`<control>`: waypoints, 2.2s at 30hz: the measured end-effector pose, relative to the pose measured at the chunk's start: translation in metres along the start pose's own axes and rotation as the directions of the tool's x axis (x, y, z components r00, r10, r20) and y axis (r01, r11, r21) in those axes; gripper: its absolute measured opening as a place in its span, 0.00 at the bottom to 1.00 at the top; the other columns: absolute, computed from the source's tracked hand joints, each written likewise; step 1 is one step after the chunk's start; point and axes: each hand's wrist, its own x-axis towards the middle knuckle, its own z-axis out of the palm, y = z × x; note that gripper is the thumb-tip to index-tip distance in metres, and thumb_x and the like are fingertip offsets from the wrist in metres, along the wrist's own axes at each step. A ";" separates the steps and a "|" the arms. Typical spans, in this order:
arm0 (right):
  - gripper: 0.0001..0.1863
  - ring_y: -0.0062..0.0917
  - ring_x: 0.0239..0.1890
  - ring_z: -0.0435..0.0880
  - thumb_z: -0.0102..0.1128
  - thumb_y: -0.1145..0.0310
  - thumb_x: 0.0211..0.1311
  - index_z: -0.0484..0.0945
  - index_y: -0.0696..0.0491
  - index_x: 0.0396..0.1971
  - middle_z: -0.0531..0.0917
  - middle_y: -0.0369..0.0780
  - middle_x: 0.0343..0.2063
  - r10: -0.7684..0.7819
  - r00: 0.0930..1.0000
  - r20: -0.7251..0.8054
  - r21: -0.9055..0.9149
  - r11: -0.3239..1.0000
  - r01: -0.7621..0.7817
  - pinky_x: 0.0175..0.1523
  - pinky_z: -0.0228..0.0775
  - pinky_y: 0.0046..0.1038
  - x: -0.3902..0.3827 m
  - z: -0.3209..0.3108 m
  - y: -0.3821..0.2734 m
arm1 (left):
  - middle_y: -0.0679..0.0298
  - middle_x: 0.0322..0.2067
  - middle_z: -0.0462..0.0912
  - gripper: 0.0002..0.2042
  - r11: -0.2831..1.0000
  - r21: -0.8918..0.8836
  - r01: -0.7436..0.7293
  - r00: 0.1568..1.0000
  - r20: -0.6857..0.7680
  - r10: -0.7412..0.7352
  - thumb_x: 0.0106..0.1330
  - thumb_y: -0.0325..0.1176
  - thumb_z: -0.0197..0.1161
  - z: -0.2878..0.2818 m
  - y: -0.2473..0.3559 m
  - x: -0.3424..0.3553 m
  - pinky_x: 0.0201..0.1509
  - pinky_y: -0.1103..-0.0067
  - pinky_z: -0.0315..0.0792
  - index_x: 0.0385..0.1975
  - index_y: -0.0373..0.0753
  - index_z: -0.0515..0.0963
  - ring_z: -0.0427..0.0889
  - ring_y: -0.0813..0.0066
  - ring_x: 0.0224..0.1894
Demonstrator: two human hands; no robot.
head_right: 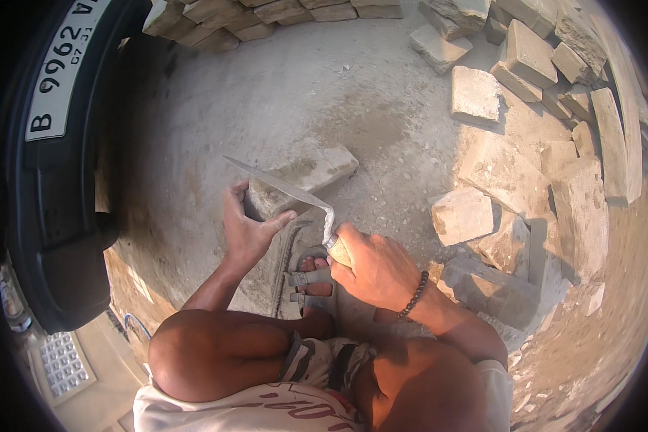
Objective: The person uses a chisel to chip away at the edges of rectangular stone blocks. They pick up blocks from a pile, hold them, and repeatedly strike the edges with the chisel before placing them back down.
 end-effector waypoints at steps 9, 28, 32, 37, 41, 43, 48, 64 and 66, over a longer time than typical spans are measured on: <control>0.17 0.60 0.34 0.81 0.58 0.66 0.61 0.71 0.63 0.43 0.80 0.60 0.24 -0.027 0.996 -0.083 -0.027 0.999 0.025 0.39 0.73 0.52 0.014 -0.014 -0.015 | 0.49 0.49 0.70 0.43 0.982 0.136 -0.132 0.991 -0.007 0.134 0.43 0.45 0.83 -0.006 0.015 0.005 0.58 0.66 0.67 0.55 0.28 0.67 0.71 0.57 0.53; 0.18 0.59 0.37 0.81 0.60 0.66 0.61 0.70 0.64 0.44 0.81 0.58 0.26 0.213 0.975 -0.064 -0.151 0.964 -0.220 0.40 0.74 0.47 0.026 -0.015 0.032 | 0.45 0.54 0.70 0.43 0.990 0.120 -0.073 0.997 0.011 0.072 0.47 0.39 0.81 -0.004 0.013 0.002 0.64 0.65 0.65 0.61 0.28 0.63 0.71 0.52 0.59; 0.19 0.58 0.36 0.80 0.60 0.64 0.62 0.70 0.62 0.45 0.80 0.58 0.26 0.024 0.986 -0.167 -0.014 1.000 -0.026 0.39 0.72 0.47 0.007 -0.020 -0.013 | 0.46 0.53 0.69 0.42 0.990 0.087 -0.107 0.994 0.002 0.108 0.46 0.37 0.80 -0.005 0.005 -0.001 0.62 0.63 0.65 0.60 0.29 0.64 0.68 0.50 0.57; 0.21 0.58 0.40 0.81 0.61 0.62 0.61 0.71 0.62 0.47 0.81 0.59 0.32 0.191 0.980 -0.058 -0.082 0.977 -0.195 0.44 0.73 0.44 0.028 -0.002 0.079 | 0.48 0.54 0.69 0.42 0.970 0.042 -0.241 0.970 0.002 0.242 0.46 0.33 0.80 -0.002 0.010 0.002 0.64 0.64 0.64 0.61 0.30 0.63 0.68 0.51 0.59; 0.23 0.59 0.47 0.79 0.59 0.61 0.62 0.71 0.63 0.50 0.80 0.62 0.39 0.274 0.953 -0.127 -0.145 0.945 -0.292 0.51 0.71 0.47 0.026 -0.016 0.069 | 0.50 0.57 0.66 0.43 0.954 -0.018 -0.298 0.952 0.066 0.299 0.48 0.33 0.80 0.006 -0.001 0.008 0.66 0.65 0.65 0.62 0.30 0.61 0.68 0.59 0.62; 0.22 0.58 0.44 0.80 0.59 0.63 0.62 0.70 0.63 0.51 0.81 0.60 0.37 0.163 0.947 -0.276 -0.052 0.981 -0.185 0.47 0.71 0.47 0.013 -0.022 0.037 | 0.51 0.57 0.66 0.43 0.921 -0.280 -0.271 0.962 -0.041 0.271 0.49 0.32 0.79 0.030 -0.007 0.016 0.67 0.67 0.64 0.63 0.31 0.59 0.67 0.62 0.62; 0.20 0.55 0.36 0.82 0.61 0.66 0.61 0.70 0.60 0.49 0.82 0.56 0.30 0.021 0.910 -0.413 -0.174 0.979 -0.102 0.40 0.72 0.47 -0.011 -0.047 -0.012 | 0.52 0.57 0.68 0.43 0.913 -0.386 -0.130 0.984 0.065 0.168 0.50 0.31 0.79 0.054 0.009 0.026 0.65 0.70 0.65 0.63 0.33 0.57 0.70 0.66 0.60; 0.19 0.61 0.34 0.80 0.60 0.63 0.64 0.69 0.61 0.45 0.81 0.61 0.26 0.161 0.983 -0.089 -0.259 0.949 -0.179 0.40 0.71 0.54 0.015 -0.011 0.019 | 0.47 0.41 0.77 0.33 0.969 0.233 -0.079 0.984 0.175 0.038 0.40 0.40 0.80 -0.013 0.047 0.039 0.51 0.61 0.72 0.44 0.31 0.71 0.77 0.49 0.47; 0.19 0.62 0.34 0.80 0.60 0.63 0.63 0.69 0.62 0.45 0.80 0.62 0.26 0.197 0.973 -0.122 -0.242 0.945 -0.222 0.41 0.71 0.55 0.019 -0.010 0.032 | 0.43 0.42 0.78 0.34 0.953 0.297 -0.058 0.981 0.193 0.000 0.39 0.40 0.79 -0.017 0.042 0.036 0.50 0.60 0.72 0.44 0.28 0.71 0.77 0.46 0.47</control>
